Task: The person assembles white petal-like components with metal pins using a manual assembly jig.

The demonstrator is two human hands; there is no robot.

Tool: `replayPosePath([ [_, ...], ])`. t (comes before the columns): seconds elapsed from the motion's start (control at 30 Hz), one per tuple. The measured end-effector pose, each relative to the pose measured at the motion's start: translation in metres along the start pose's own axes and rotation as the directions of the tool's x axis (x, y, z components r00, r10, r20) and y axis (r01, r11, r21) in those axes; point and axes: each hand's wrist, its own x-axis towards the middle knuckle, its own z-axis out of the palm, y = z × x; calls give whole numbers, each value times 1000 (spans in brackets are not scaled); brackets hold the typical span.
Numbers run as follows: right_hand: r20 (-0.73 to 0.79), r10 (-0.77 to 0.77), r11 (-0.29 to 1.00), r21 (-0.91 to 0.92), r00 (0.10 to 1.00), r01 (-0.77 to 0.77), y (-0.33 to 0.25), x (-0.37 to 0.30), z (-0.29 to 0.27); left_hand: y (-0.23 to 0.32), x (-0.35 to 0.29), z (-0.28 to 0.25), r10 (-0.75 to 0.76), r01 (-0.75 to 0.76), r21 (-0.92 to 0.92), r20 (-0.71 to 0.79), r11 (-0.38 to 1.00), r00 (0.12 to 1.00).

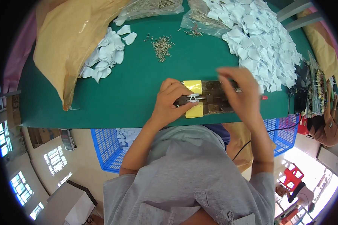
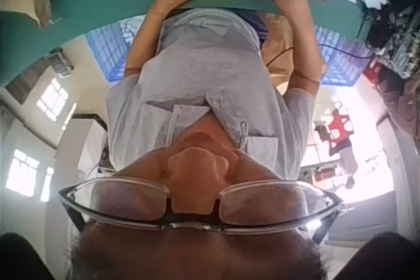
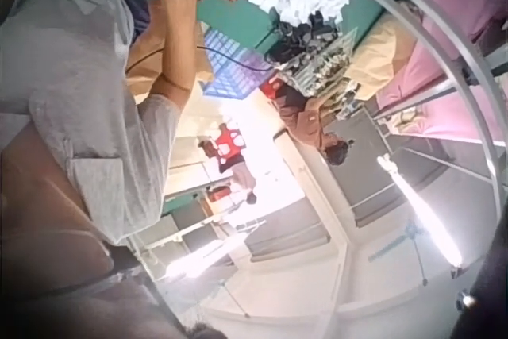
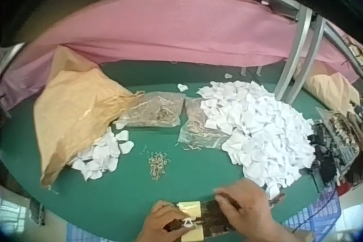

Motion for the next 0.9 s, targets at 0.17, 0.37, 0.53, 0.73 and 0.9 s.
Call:
replayPosePath([
  [0.17,364,-13,969,234,931,-79,24,81,99,3,3,3,12,-12,8,0,1000,1000],
  [0.37,418,199,967,65,887,-248,21,101,131,1,1,1,11,-11,-6,16,1000,1000],
  [0.53,436,94,978,129,895,-166,28,91,126,0,0,-2,13,-13,-22,11,1000,1000],
  [0.73,547,242,704,470,801,-533,34,74,63,-1,1,0,23,-22,-28,29,999,999],
  [0.9,583,339,573,495,738,-654,5,21,27,1,3,-2,34,-34,-21,-1,999,999],
])
